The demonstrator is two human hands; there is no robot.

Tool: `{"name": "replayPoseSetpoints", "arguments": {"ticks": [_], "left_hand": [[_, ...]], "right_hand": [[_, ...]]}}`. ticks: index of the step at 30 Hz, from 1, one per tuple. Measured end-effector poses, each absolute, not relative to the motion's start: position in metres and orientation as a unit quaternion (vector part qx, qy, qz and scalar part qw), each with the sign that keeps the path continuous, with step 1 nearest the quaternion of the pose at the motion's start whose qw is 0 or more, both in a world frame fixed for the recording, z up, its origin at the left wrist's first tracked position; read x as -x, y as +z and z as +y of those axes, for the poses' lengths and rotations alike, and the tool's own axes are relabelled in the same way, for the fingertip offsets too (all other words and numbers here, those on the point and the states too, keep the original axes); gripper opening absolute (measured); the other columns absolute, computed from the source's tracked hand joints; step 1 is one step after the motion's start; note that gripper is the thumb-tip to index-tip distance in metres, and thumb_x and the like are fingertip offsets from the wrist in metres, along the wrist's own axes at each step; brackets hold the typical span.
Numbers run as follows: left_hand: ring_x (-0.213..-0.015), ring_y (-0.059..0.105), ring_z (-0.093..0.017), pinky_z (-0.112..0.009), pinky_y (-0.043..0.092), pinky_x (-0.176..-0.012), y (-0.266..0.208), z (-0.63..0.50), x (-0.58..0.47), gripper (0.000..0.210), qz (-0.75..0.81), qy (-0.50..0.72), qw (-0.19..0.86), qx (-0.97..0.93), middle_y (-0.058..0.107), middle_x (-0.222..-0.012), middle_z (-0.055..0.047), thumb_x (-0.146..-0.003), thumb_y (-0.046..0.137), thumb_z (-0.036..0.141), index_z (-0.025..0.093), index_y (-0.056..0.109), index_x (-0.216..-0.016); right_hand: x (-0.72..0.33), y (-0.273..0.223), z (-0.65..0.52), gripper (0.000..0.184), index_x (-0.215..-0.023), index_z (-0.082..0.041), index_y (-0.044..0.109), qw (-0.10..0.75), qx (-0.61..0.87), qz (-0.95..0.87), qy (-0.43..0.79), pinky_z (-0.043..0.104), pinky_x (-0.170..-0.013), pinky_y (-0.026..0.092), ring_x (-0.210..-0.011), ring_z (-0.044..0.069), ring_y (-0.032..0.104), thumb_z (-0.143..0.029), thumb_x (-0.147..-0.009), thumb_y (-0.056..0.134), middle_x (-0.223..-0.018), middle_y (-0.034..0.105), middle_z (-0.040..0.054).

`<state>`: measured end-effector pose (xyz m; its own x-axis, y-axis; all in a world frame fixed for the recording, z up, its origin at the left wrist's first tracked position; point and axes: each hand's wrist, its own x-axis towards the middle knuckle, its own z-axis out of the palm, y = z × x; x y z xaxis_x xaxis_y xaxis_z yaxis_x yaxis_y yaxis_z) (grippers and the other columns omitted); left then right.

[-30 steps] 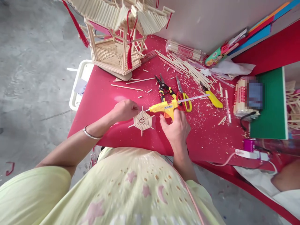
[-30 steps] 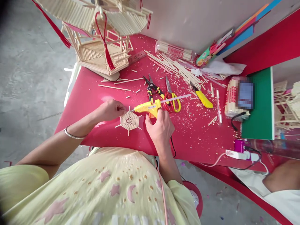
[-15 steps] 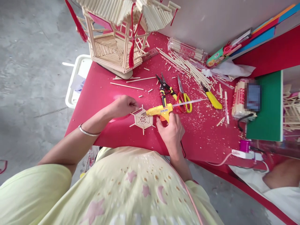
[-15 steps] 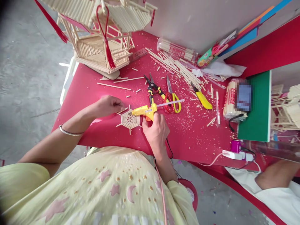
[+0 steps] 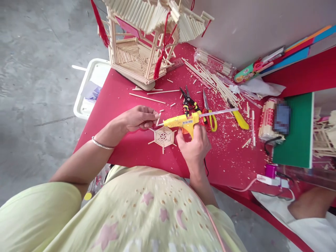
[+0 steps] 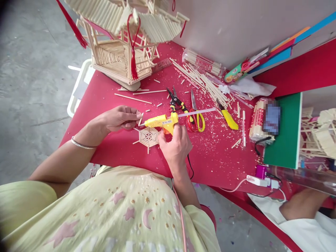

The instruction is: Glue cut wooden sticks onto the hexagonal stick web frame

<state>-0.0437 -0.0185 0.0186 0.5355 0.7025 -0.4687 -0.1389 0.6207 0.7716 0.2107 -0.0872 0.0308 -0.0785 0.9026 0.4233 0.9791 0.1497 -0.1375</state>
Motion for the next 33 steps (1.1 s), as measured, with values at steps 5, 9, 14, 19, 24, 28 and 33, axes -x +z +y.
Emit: {"name": "replayPoseSetpoints", "arguments": {"ticks": [5,9,14,19,24,28,33], "left_hand": [[-0.04,0.03,-0.004,-0.019,0.019,-0.04,0.011,-0.016,0.043,0.033,0.394,0.283,0.827,-0.283,0.043,-0.045,0.003,-0.078,0.086,0.038,0.012,0.066,-0.074],[-0.04,0.029,-0.004,-0.018,0.017,-0.039,0.007,-0.016,0.041,0.031,0.394,0.296,0.834,-0.248,0.04,-0.046,0.004,-0.075,0.089,0.034,0.012,0.066,-0.074],[-0.04,0.03,-0.003,-0.018,0.019,-0.038,0.008,-0.017,0.039,0.031,0.389,0.291,0.84,-0.241,0.039,-0.049,0.005,-0.076,0.088,0.032,0.014,0.063,-0.072],[-0.04,0.028,-0.003,-0.017,0.019,-0.038,0.012,-0.016,0.041,0.032,0.385,0.278,0.844,-0.248,0.037,-0.046,0.006,-0.075,0.088,0.033,0.013,0.064,-0.073],[-0.039,0.027,-0.004,-0.017,0.02,-0.038,0.013,-0.016,0.042,0.031,0.381,0.275,0.848,-0.245,0.035,-0.045,0.006,-0.075,0.088,0.033,0.013,0.064,-0.072],[-0.04,0.027,-0.004,-0.017,0.02,-0.038,0.013,-0.016,0.042,0.031,0.383,0.274,0.848,-0.244,0.036,-0.045,0.006,-0.075,0.088,0.033,0.013,0.065,-0.073],[-0.04,0.027,-0.004,-0.016,0.019,-0.037,0.011,-0.016,0.042,0.028,0.378,0.28,0.849,-0.241,0.036,-0.047,0.005,-0.076,0.087,0.031,0.013,0.066,-0.073]], "right_hand": [[-0.211,0.032,-0.09,0.033,-0.113,-0.019,0.061,0.23,0.644,-0.722,-0.104,0.035,-0.069,0.053,-0.088,0.025,0.067,-0.045,-0.092,0.061,-0.096,0.067,0.0094],[-0.211,0.032,-0.091,0.032,-0.114,-0.019,0.06,0.235,0.644,-0.718,-0.122,0.034,-0.068,0.053,-0.088,0.024,0.069,-0.044,-0.093,0.06,-0.097,0.068,0.0091],[-0.211,0.031,-0.09,0.033,-0.117,-0.018,0.06,0.233,0.643,-0.718,-0.125,0.034,-0.067,0.052,-0.087,0.025,0.069,-0.042,-0.095,0.06,-0.101,0.068,0.0104],[-0.212,0.029,-0.09,0.032,-0.117,-0.018,0.06,0.243,0.636,-0.723,-0.116,0.035,-0.07,0.054,-0.091,0.026,0.069,-0.041,-0.094,0.06,-0.102,0.068,0.0114],[-0.212,0.029,-0.091,0.032,-0.118,-0.018,0.06,0.24,0.64,-0.722,-0.108,0.036,-0.071,0.054,-0.091,0.027,0.069,-0.04,-0.094,0.059,-0.101,0.068,0.0115],[-0.212,0.028,-0.091,0.031,-0.116,-0.018,0.06,0.24,0.639,-0.723,-0.11,0.035,-0.071,0.054,-0.091,0.027,0.069,-0.039,-0.094,0.058,-0.101,0.068,0.0114],[-0.213,0.026,-0.091,0.032,-0.118,-0.019,0.06,0.236,0.643,-0.72,-0.107,0.036,-0.072,0.054,-0.092,0.027,0.069,-0.039,-0.094,0.058,-0.102,0.068,0.0116]]}}
